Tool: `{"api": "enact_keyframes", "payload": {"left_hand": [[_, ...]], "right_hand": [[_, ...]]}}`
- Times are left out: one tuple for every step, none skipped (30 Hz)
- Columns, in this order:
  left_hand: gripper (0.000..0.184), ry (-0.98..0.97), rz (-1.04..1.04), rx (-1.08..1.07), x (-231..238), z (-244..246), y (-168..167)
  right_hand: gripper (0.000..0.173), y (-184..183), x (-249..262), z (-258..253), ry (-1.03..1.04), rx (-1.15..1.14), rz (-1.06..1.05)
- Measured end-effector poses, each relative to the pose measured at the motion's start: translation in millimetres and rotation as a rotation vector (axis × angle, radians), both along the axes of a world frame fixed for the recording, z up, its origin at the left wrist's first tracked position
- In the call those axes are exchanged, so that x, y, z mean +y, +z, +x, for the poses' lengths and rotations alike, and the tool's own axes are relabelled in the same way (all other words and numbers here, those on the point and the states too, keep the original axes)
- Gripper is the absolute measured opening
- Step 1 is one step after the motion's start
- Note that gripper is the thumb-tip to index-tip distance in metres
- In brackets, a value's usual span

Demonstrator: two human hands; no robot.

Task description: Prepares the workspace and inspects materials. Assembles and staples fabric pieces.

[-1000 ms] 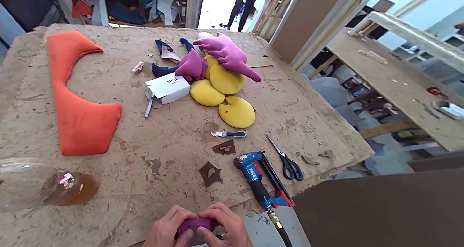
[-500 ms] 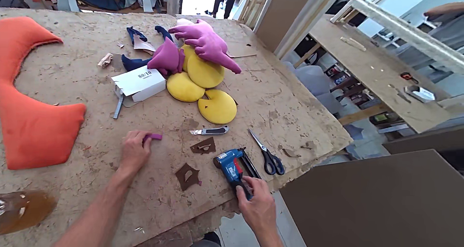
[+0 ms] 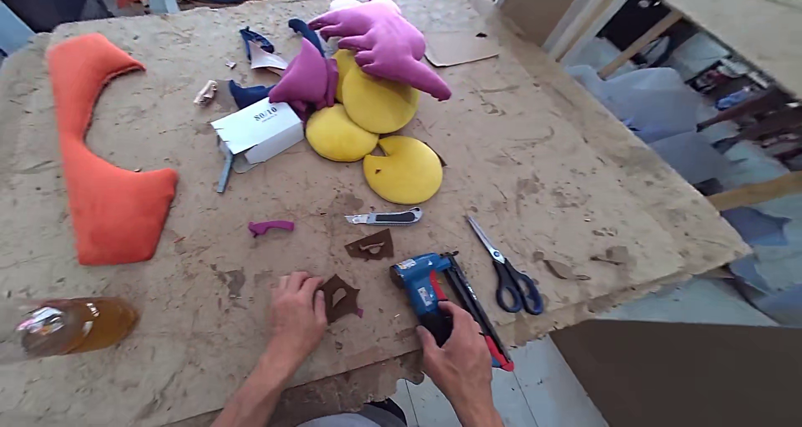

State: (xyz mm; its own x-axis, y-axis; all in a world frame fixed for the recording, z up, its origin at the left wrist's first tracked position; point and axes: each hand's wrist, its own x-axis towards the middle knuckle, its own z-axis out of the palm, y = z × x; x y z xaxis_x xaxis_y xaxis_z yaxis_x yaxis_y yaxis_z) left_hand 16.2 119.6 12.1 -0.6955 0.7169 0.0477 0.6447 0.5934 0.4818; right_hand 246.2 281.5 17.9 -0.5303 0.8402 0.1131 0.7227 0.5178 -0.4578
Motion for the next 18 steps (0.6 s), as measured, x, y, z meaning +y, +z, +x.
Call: {"api": "enact_keyframes", "payload": {"left_hand": [[0.026,-0.007,-0.030,-0.007,3,-1,2],[0.026,-0.017,-0.058,-0.023,5,-1,4],[0.026,-0.030,-0.080,-0.043,7,0,6],[0.026,-0.045,-0.108,-0.070,8,1,9],[0.023,-0.058,-0.129,-0.096,9,2,11],[0.019,-0.070,-0.136,-0.121,10,3,12],[0.017,-0.080,-0.136,-0.148,10,4,12],[0.016,-0.089,-0.136,-0.158,9,5,13],[0.017,-0.101,-0.132,-0.162,9,4,13],[0.018,-0.114,-0.124,-0.172,8,3,14],[0.018,-0.125,-0.104,-0.180,7,2,15],[0.018,-0.131,-0.085,-0.185,5,0,15],[0.017,-0.137,-0.074,-0.190,3,-2,16],[0.017,-0.147,-0.066,-0.195,2,-4,16],[0.017,-0.156,-0.059,-0.199,1,-7,16],[0.017,-0.160,-0.054,-0.204,0,-8,16],[0.018,-0.158,-0.050,-0.206,-1,-9,16],[0.020,-0.155,-0.047,-0.209,-1,-10,16]], "right_hand": [[0.052,1,-3,-4,-0.026,-0.009,0.015],[0.052,2,-5,-8,-0.046,-0.028,0.040],[0.051,5,-9,-11,-0.052,-0.045,0.081],[0.051,9,-14,-14,-0.038,-0.049,0.121],[0.049,15,-19,-19,0.002,-0.039,0.149],[0.046,21,-25,-25,0.065,-0.027,0.145],[0.041,26,-31,-32,0.142,-0.013,0.111],[0.038,29,-36,-41,0.217,-0.001,0.051],[0.036,27,-40,-52,0.279,0.015,-0.013],[0.037,23,-42,-64,0.317,0.031,-0.073],[0.039,18,-41,-75,0.335,0.039,-0.141],[0.042,15,-40,-86,0.332,0.033,-0.220],[0.044,12,-37,-96,0.317,0.024,-0.293],[0.043,11,-34,-103,0.306,0.017,-0.346],[0.040,10,-32,-109,0.304,0.015,-0.371],[0.036,10,-31,-114,0.309,0.006,-0.383],[0.032,10,-30,-117,0.318,-0.013,-0.376],[0.028,10,-30,-120,0.326,-0.036,-0.361]]}}
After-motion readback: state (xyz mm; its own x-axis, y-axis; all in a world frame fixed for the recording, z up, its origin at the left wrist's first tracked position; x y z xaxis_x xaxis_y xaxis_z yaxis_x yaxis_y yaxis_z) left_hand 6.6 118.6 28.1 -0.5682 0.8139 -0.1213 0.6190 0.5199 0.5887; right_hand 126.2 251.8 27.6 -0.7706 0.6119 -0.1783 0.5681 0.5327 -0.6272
